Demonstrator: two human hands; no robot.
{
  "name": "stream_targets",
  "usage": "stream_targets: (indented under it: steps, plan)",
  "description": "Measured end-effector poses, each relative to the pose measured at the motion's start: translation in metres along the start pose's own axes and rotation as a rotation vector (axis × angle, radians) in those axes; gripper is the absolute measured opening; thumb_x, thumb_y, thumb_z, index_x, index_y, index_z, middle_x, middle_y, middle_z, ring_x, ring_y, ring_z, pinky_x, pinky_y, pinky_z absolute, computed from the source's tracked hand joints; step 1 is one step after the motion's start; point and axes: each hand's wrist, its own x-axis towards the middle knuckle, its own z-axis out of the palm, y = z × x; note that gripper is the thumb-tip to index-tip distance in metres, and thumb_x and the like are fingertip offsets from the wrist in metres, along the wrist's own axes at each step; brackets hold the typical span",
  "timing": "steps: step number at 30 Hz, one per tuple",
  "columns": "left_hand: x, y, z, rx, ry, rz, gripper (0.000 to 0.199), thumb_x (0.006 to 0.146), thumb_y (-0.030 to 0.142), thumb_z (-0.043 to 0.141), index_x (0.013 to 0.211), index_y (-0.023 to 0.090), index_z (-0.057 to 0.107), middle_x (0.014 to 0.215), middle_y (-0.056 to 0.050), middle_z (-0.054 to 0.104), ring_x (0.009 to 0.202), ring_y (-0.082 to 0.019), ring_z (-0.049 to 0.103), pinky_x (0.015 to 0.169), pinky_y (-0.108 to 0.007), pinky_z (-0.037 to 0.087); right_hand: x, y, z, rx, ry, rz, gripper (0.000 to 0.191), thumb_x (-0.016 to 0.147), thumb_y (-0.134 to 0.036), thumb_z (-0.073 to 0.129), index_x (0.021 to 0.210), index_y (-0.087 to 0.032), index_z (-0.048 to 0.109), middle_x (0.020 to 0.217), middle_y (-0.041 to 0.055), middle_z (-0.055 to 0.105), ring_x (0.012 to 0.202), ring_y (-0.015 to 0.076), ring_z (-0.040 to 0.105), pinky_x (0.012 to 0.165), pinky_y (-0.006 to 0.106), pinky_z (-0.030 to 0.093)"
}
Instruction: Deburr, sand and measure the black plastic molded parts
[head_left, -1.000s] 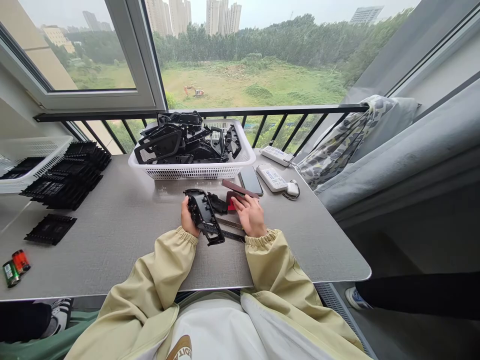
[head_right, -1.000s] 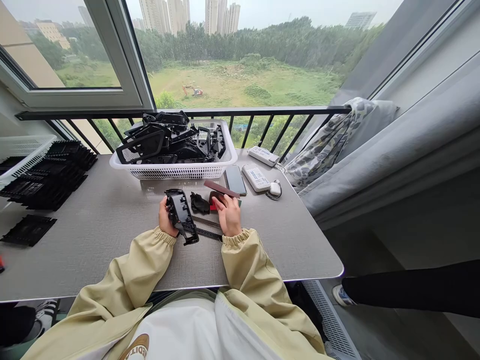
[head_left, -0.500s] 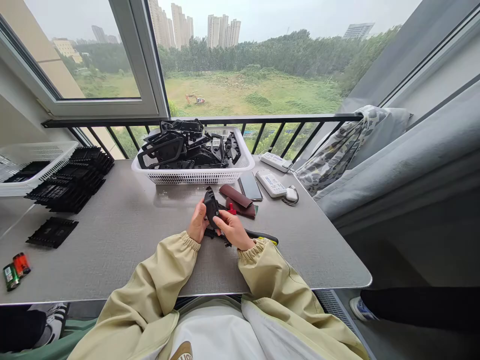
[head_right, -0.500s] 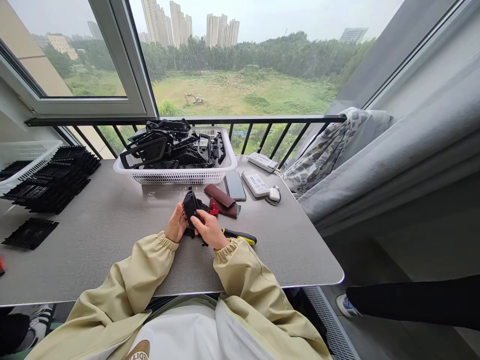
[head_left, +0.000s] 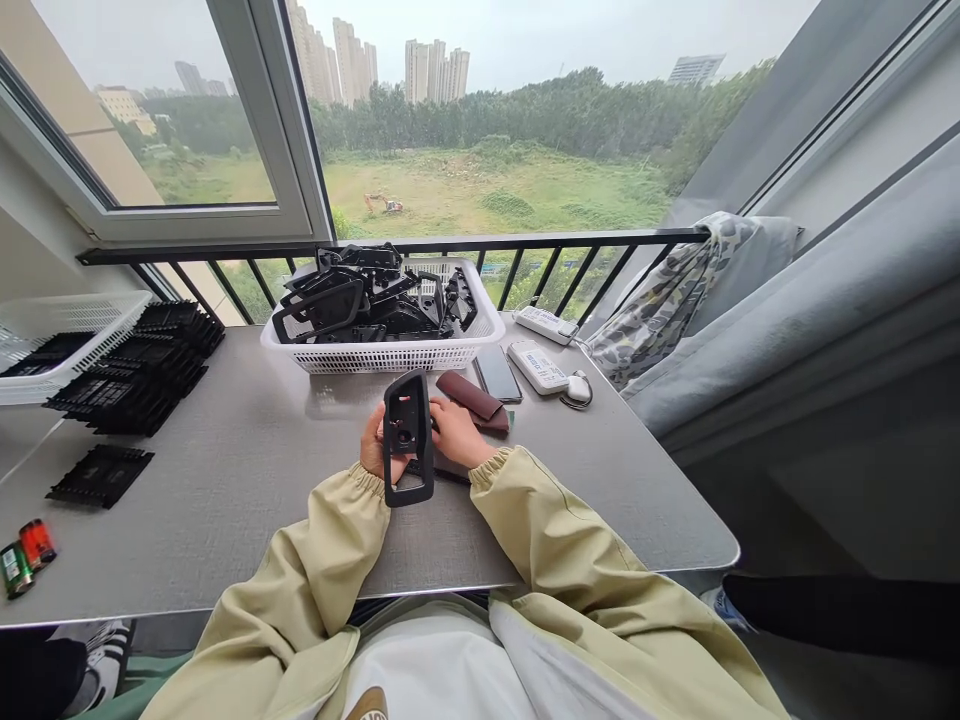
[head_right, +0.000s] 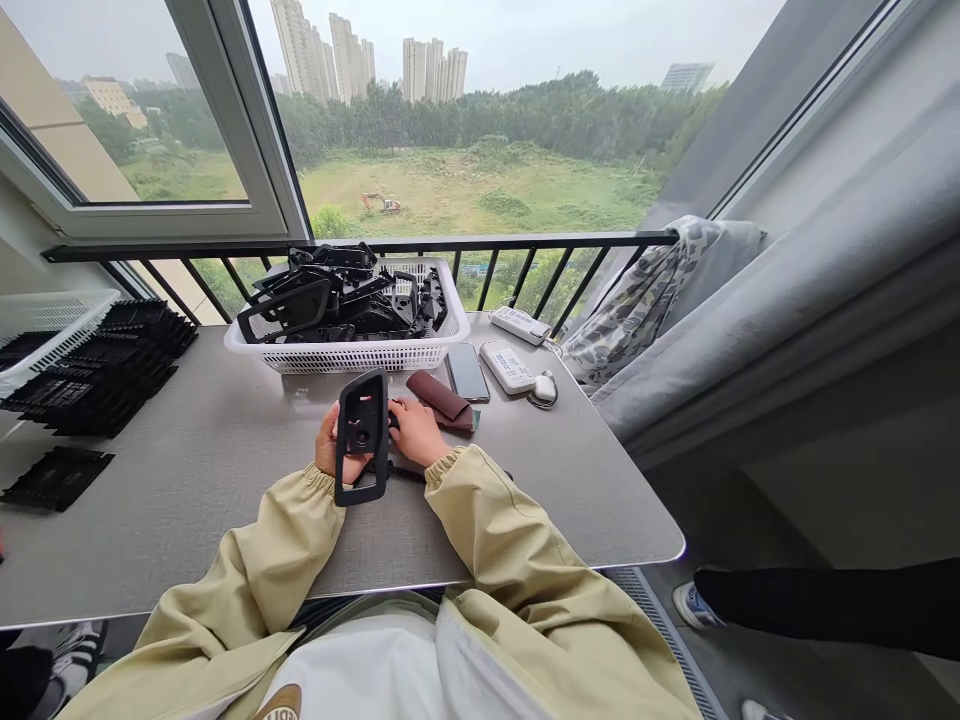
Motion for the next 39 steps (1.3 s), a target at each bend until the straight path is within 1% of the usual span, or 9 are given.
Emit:
stream_targets:
  steps: [6, 11, 14, 21, 28, 30, 32, 36, 39]
  plan:
    - [-0.001, -0.002, 0.002, 0.045, -0.007, -0.023, 0.042, 0.075, 0.049, 0.063, 0.097, 0.013, 0.067, 0.075, -0.009, 0.071, 0.072, -0.024, 0.069, 0.062, -0.034, 0.056, 0.014, -0.002, 0.009, 0.069, 0.059, 0.001, 0.007, 0.075, -0.015, 0.058, 0.070, -0.018, 0.063, 0.074, 0.0063, 0.062, 0.074, 0.0217, 0.056, 0.079, 0.040, 0.043]
    - [0.000, -0.001, 0.000, 0.078, 0.017, 0.002, 0.047, 0.073, 0.051, 0.064, 0.102, 0.013, 0.066, 0.085, -0.011, 0.072, 0.075, -0.023, 0.069, 0.060, -0.032, 0.056, 0.010, -0.005, -0.015, 0.237, 0.306, 0.035, 0.025, 0.087, -0.030, 0.044, 0.101, -0.019, 0.062, 0.094, 0.0070, 0.062, 0.082, 0.0193, 0.057, 0.076, 0.033, 0.047]
    - [0.001, -0.005, 0.000, 0.144, 0.065, -0.012, 0.048, 0.072, 0.052, 0.065, 0.100, 0.013, 0.067, 0.082, -0.011, 0.072, 0.069, -0.022, 0.068, 0.052, -0.028, 0.052, 0.001, -0.013, -0.027, 0.398, 0.454, -0.022, 0.032, 0.085, -0.033, 0.054, 0.115, -0.024, 0.058, 0.095, 0.0043, 0.061, 0.085, 0.0189, 0.057, 0.079, 0.033, 0.047]
    - [0.003, -0.011, 0.002, 0.137, 0.114, 0.069, 0.038, 0.071, 0.048, 0.065, 0.090, 0.015, 0.069, 0.078, -0.006, 0.071, 0.063, -0.017, 0.064, 0.051, -0.025, 0.048, -0.007, -0.024, -0.027, 0.262, 0.165, -0.219, 0.023, 0.087, -0.025, 0.052, 0.106, -0.023, 0.065, 0.091, 0.0071, 0.056, 0.088, 0.0220, 0.057, 0.081, 0.038, 0.049]
    - [0.006, 0.002, -0.001, 0.028, 0.140, 0.271, 0.031, 0.072, 0.048, 0.065, 0.082, 0.020, 0.067, 0.070, -0.002, 0.069, 0.060, -0.016, 0.062, 0.057, -0.028, 0.051, -0.020, -0.034, -0.028, 0.294, -0.220, -0.383, 0.021, 0.089, -0.025, 0.053, 0.103, -0.020, 0.068, 0.086, 0.0055, 0.056, 0.079, 0.0176, 0.058, 0.074, 0.033, 0.051]
    - [0.005, 0.005, -0.001, 0.017, 0.119, 0.270, 0.031, 0.073, 0.047, 0.063, 0.085, 0.019, 0.067, 0.069, -0.001, 0.069, 0.058, -0.015, 0.062, 0.058, -0.027, 0.051, -0.022, -0.037, -0.028, 0.282, -0.263, -0.411, 0.020, 0.089, -0.024, 0.053, 0.102, -0.020, 0.068, 0.086, 0.0050, 0.056, 0.078, 0.0169, 0.058, 0.073, 0.032, 0.051]
    - [0.004, 0.006, -0.001, 0.048, 0.094, 0.197, 0.034, 0.075, 0.046, 0.062, 0.089, 0.016, 0.067, 0.070, -0.002, 0.070, 0.058, -0.015, 0.063, 0.055, -0.026, 0.051, -0.021, -0.036, -0.027, 0.258, -0.160, -0.407, 0.020, 0.091, -0.023, 0.052, 0.103, -0.021, 0.066, 0.087, 0.0055, 0.056, 0.079, 0.0173, 0.059, 0.074, 0.032, 0.052]
    - [0.002, 0.000, 0.000, 0.109, 0.047, -0.036, 0.035, 0.076, 0.042, 0.062, 0.095, 0.012, 0.067, 0.072, -0.005, 0.071, 0.054, -0.015, 0.063, 0.046, -0.024, 0.047, -0.014, -0.028, -0.026, 0.183, 0.228, -0.318, 0.021, 0.092, -0.019, 0.049, 0.108, -0.021, 0.063, 0.091, 0.0073, 0.054, 0.086, 0.0201, 0.058, 0.079, 0.036, 0.051]
    - [0.003, -0.004, 0.001, 0.076, 0.040, -0.036, 0.032, 0.077, 0.040, 0.062, 0.094, 0.012, 0.066, 0.073, -0.005, 0.071, 0.056, -0.015, 0.064, 0.048, -0.024, 0.049, -0.011, -0.024, -0.026, 0.146, 0.247, -0.319, 0.022, 0.091, -0.017, 0.048, 0.108, -0.020, 0.062, 0.091, 0.0077, 0.054, 0.086, 0.0205, 0.058, 0.079, 0.036, 0.052]
